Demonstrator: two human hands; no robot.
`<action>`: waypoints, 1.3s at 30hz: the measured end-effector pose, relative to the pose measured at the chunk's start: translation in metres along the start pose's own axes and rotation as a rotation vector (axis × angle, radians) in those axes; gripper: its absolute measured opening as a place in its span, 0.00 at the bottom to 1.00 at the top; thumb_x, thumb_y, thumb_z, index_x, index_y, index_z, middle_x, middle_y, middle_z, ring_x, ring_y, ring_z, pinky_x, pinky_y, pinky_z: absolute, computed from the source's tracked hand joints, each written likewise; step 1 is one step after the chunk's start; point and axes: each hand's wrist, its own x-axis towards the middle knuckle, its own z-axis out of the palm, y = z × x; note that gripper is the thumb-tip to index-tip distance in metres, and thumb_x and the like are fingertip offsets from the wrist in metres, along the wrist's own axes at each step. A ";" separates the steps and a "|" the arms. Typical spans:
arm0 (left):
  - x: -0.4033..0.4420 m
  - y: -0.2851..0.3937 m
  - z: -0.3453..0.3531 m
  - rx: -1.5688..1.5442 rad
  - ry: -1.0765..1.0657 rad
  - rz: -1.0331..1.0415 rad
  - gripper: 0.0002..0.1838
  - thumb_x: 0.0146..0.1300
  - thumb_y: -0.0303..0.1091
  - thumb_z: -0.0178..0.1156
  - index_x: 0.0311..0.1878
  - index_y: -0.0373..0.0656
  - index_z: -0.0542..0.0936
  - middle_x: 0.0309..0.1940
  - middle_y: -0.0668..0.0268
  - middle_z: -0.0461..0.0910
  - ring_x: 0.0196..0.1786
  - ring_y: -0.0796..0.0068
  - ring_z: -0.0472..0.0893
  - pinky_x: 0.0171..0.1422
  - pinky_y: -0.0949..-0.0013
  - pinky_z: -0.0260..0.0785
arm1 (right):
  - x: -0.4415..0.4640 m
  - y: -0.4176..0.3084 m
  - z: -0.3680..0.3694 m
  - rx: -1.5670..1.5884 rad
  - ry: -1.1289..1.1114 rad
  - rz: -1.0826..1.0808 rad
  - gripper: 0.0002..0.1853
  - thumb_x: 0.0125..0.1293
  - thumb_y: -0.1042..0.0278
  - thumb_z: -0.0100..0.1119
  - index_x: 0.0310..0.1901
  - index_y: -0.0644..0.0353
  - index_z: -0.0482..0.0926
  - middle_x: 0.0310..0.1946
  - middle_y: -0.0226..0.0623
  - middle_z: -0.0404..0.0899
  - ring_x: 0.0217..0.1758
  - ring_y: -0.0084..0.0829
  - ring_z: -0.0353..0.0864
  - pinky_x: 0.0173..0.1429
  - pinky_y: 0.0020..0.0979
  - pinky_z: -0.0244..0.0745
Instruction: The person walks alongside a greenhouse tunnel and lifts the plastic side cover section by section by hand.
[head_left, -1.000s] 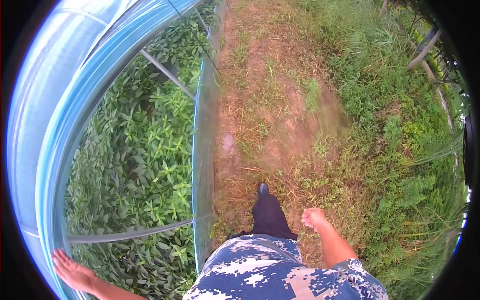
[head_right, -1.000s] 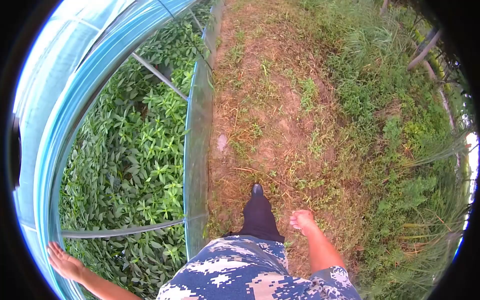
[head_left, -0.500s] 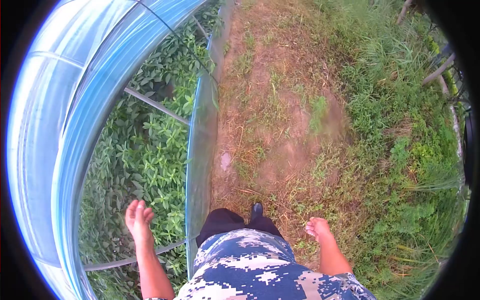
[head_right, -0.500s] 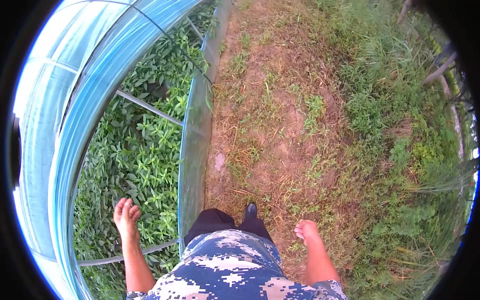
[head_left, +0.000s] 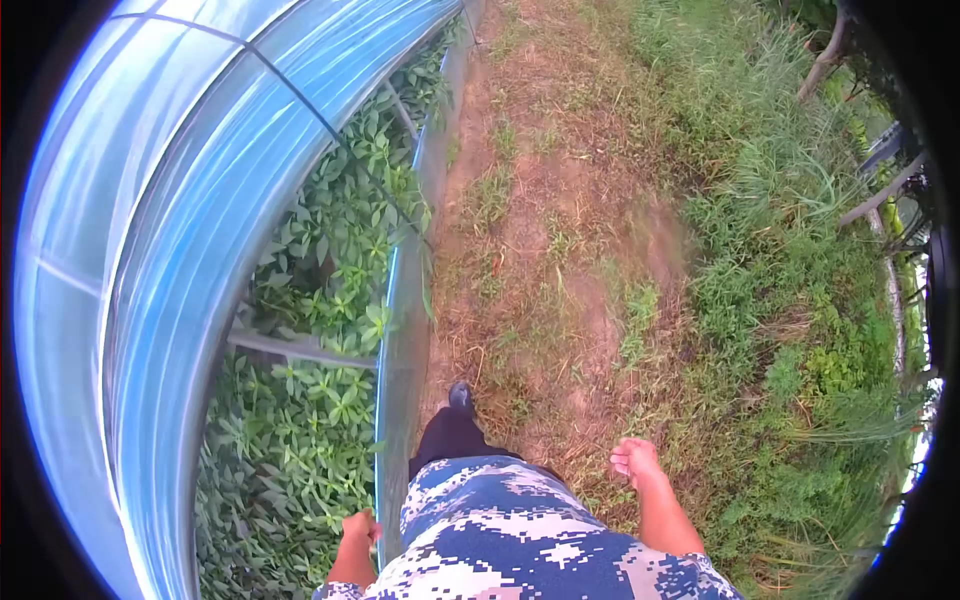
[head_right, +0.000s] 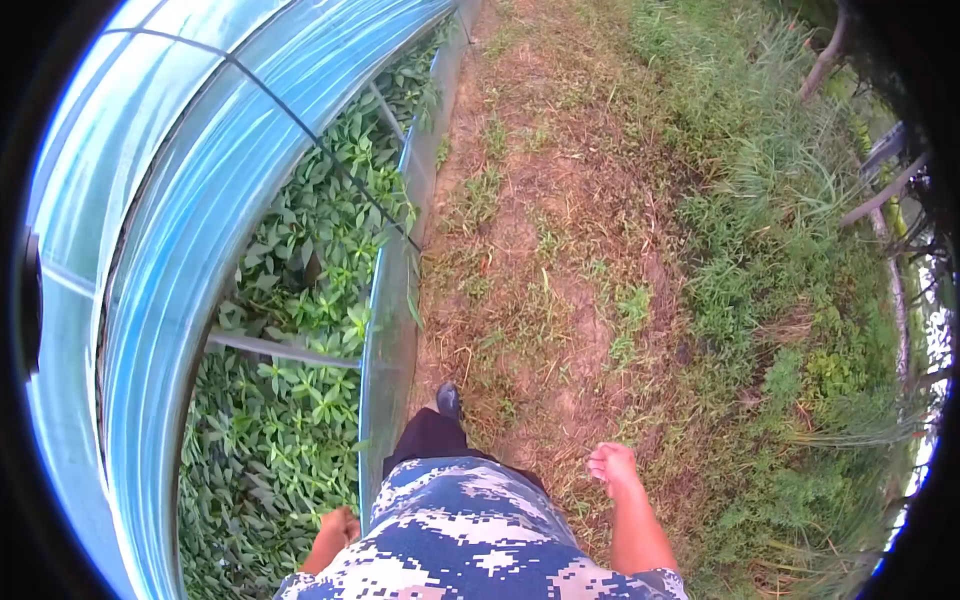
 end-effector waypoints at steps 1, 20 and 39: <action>-0.003 0.058 0.034 -0.077 -0.060 0.051 0.09 0.60 0.33 0.58 0.30 0.38 0.74 0.18 0.59 0.73 0.13 0.68 0.71 0.12 0.64 0.57 | 0.008 -0.022 0.005 0.007 0.007 -0.020 0.12 0.69 0.64 0.51 0.50 0.60 0.74 0.36 0.38 0.82 0.33 0.30 0.82 0.35 0.33 0.79; -0.239 0.607 0.322 -0.273 -0.478 0.773 0.26 0.71 0.42 0.54 0.67 0.41 0.65 0.43 0.59 0.79 0.32 0.74 0.80 0.35 0.71 0.77 | 0.189 -0.301 0.085 0.036 -0.089 0.214 0.12 0.70 0.61 0.50 0.49 0.57 0.74 0.34 0.35 0.79 0.30 0.34 0.81 0.34 0.38 0.78; -0.151 0.831 0.376 -1.136 -0.459 0.600 0.32 0.56 0.53 0.70 0.55 0.41 0.70 0.45 0.62 0.77 0.37 0.71 0.79 0.41 0.66 0.76 | 0.207 -0.745 0.242 -0.049 -0.221 -0.413 0.11 0.68 0.65 0.57 0.47 0.60 0.76 0.32 0.36 0.81 0.29 0.28 0.82 0.31 0.29 0.78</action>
